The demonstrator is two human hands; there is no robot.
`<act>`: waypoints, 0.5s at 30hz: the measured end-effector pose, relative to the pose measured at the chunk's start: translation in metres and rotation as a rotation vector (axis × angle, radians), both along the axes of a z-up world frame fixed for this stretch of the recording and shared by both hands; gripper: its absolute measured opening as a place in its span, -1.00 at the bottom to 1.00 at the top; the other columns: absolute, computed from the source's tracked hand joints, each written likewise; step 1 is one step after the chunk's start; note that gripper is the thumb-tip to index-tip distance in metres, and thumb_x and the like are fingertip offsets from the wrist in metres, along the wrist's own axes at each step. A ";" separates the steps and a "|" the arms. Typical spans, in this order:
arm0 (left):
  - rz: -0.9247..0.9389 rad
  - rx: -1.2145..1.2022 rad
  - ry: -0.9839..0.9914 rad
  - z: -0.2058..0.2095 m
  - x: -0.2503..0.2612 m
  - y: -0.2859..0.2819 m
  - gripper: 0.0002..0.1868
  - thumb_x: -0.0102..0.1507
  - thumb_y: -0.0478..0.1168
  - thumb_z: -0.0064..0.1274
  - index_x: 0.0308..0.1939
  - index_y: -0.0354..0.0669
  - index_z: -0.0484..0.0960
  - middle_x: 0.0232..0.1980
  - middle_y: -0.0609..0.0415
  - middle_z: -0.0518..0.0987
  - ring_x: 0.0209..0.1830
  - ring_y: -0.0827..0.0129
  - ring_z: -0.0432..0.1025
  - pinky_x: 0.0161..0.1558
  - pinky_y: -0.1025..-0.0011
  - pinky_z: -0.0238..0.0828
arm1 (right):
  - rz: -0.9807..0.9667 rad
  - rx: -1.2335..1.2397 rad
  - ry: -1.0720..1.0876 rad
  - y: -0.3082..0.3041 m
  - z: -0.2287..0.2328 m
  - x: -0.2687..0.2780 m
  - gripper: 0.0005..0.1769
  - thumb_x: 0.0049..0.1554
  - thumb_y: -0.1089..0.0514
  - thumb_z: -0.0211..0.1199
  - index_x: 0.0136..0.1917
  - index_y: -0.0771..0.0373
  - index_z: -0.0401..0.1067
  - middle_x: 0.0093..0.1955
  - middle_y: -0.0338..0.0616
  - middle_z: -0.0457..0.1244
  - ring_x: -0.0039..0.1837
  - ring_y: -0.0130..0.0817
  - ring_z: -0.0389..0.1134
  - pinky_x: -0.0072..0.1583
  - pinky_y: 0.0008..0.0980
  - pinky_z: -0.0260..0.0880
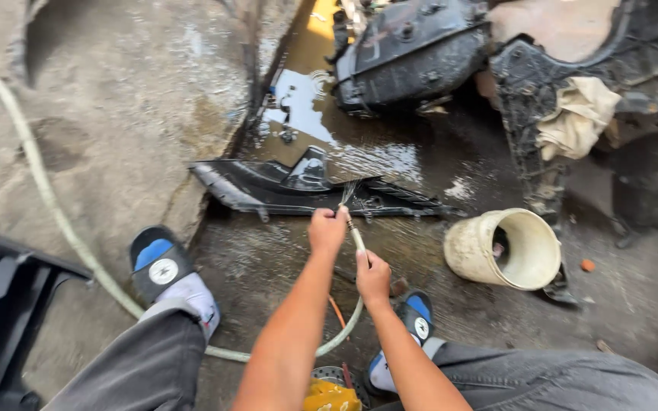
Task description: Cleaning and wiping down motorcycle plastic fairings using a cloth and a detailing tool
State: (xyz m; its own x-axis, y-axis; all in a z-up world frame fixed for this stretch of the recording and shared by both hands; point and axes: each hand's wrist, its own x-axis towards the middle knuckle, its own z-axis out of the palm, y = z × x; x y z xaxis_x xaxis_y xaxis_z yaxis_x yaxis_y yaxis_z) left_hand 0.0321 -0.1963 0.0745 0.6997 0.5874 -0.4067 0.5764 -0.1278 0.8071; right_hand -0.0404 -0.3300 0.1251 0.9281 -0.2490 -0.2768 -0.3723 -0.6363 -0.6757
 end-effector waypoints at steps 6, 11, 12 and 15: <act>0.225 -0.212 0.236 -0.029 -0.013 -0.004 -0.57 0.05 0.18 0.36 -0.15 0.05 0.78 -0.19 0.06 0.75 0.10 0.03 0.58 0.13 0.18 0.49 | 0.151 0.053 0.052 0.029 0.023 -0.018 -0.68 0.17 -0.12 0.23 0.09 -0.03 0.65 -0.10 0.00 0.45 0.13 0.10 0.43 0.04 0.09 0.41; 0.391 -0.296 0.314 -0.051 -0.013 -0.004 -0.56 -0.09 0.20 0.48 -0.21 0.23 0.82 -0.21 0.14 0.75 0.07 0.16 0.60 0.11 0.33 0.51 | 0.133 0.053 0.093 0.020 0.000 -0.022 -0.68 0.18 -0.13 0.22 0.11 -0.08 0.65 -0.09 0.00 0.46 0.15 0.11 0.42 0.05 0.11 0.40; 0.420 -0.337 0.315 -0.052 -0.013 -0.003 -0.54 -0.10 0.19 0.50 -0.18 0.24 0.82 -0.18 0.16 0.75 0.08 0.17 0.60 0.12 0.35 0.50 | 0.137 0.108 0.072 0.015 -0.019 -0.021 -0.70 0.21 -0.10 0.19 0.04 0.00 0.66 -0.26 -0.04 0.41 -0.06 -0.05 0.42 -0.04 0.00 0.40; 0.463 -0.499 0.204 -0.046 -0.023 -0.001 -0.55 -0.02 0.05 0.48 -0.11 0.07 0.77 -0.19 0.10 0.75 -0.07 0.27 0.63 -0.01 0.42 0.53 | 0.117 0.216 0.056 0.006 -0.051 -0.020 -0.67 0.25 -0.05 0.15 -0.07 0.09 0.67 -0.47 -0.13 0.32 -0.34 -0.27 0.35 -0.20 -0.19 0.38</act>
